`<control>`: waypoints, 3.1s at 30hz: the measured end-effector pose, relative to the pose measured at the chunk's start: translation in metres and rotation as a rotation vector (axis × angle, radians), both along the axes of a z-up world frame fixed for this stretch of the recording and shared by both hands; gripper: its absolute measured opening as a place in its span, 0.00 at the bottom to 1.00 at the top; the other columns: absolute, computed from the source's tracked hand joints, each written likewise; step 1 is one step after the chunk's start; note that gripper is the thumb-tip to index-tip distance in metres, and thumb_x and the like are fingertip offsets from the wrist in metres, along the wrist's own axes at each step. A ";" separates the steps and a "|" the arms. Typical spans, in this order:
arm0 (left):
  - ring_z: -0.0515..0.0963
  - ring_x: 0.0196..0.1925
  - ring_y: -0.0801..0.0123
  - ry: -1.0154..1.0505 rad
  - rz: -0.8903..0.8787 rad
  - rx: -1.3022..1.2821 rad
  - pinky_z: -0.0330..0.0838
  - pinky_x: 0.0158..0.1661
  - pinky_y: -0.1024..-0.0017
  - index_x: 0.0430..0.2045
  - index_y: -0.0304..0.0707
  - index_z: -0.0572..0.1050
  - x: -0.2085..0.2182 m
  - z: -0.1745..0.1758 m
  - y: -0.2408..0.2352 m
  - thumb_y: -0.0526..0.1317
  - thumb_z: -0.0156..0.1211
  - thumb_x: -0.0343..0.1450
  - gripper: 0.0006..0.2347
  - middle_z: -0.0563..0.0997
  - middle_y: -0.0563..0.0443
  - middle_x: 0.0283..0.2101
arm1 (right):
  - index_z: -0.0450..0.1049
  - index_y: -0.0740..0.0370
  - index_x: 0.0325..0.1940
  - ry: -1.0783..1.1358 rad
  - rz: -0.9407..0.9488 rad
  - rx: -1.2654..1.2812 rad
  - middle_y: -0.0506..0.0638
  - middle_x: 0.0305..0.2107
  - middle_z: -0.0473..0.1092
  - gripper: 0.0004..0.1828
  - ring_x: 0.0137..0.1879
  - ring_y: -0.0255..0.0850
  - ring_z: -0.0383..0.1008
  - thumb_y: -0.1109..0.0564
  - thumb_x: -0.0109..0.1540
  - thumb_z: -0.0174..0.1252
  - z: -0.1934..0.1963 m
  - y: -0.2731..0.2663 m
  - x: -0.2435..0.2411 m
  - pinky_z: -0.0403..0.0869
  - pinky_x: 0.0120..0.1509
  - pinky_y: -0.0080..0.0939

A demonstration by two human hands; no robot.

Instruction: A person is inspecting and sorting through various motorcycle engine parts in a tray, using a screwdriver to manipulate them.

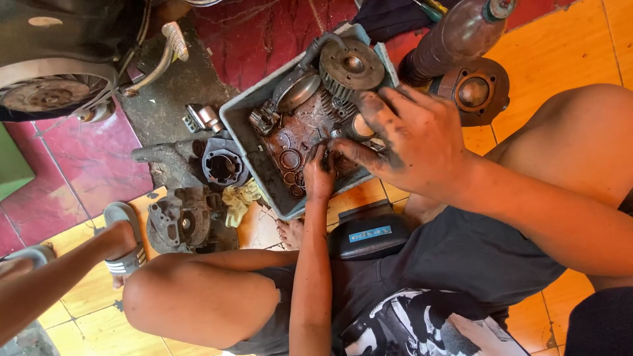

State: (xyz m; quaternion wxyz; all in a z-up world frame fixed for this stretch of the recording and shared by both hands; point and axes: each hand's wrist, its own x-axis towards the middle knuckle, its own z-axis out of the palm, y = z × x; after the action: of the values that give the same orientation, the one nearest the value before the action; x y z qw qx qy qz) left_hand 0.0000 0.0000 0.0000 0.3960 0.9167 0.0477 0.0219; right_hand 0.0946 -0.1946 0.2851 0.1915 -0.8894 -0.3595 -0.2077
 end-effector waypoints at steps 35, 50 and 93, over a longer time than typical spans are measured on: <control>0.80 0.44 0.41 0.005 0.000 0.065 0.76 0.43 0.49 0.44 0.36 0.74 0.000 -0.002 -0.003 0.33 0.56 0.73 0.07 0.81 0.38 0.47 | 0.55 0.67 0.72 0.567 0.114 -0.018 0.63 0.40 0.70 0.31 0.37 0.60 0.73 0.46 0.71 0.51 0.037 -0.003 0.022 0.72 0.39 0.59; 0.80 0.46 0.37 0.039 0.019 0.089 0.76 0.42 0.45 0.50 0.36 0.74 -0.003 -0.023 -0.002 0.30 0.56 0.69 0.14 0.80 0.35 0.50 | 0.51 0.58 0.76 0.615 0.028 -0.435 0.58 0.42 0.66 0.45 0.39 0.49 0.74 0.28 0.65 0.47 0.050 0.006 0.015 0.79 0.39 0.53; 0.78 0.45 0.37 0.036 0.017 0.042 0.74 0.42 0.45 0.45 0.35 0.72 -0.002 -0.006 -0.004 0.31 0.56 0.72 0.09 0.79 0.35 0.46 | 0.64 0.66 0.62 0.519 -0.122 -0.334 0.53 0.21 0.66 0.47 0.25 0.54 0.75 0.21 0.62 0.53 0.033 -0.006 0.017 0.73 0.21 0.57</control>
State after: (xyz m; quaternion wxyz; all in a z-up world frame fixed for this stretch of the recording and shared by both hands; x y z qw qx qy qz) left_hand -0.0016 -0.0040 -0.0064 0.3758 0.9246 0.0618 0.0099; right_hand 0.1112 -0.2009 0.3182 0.1151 -0.9517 -0.2740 0.0769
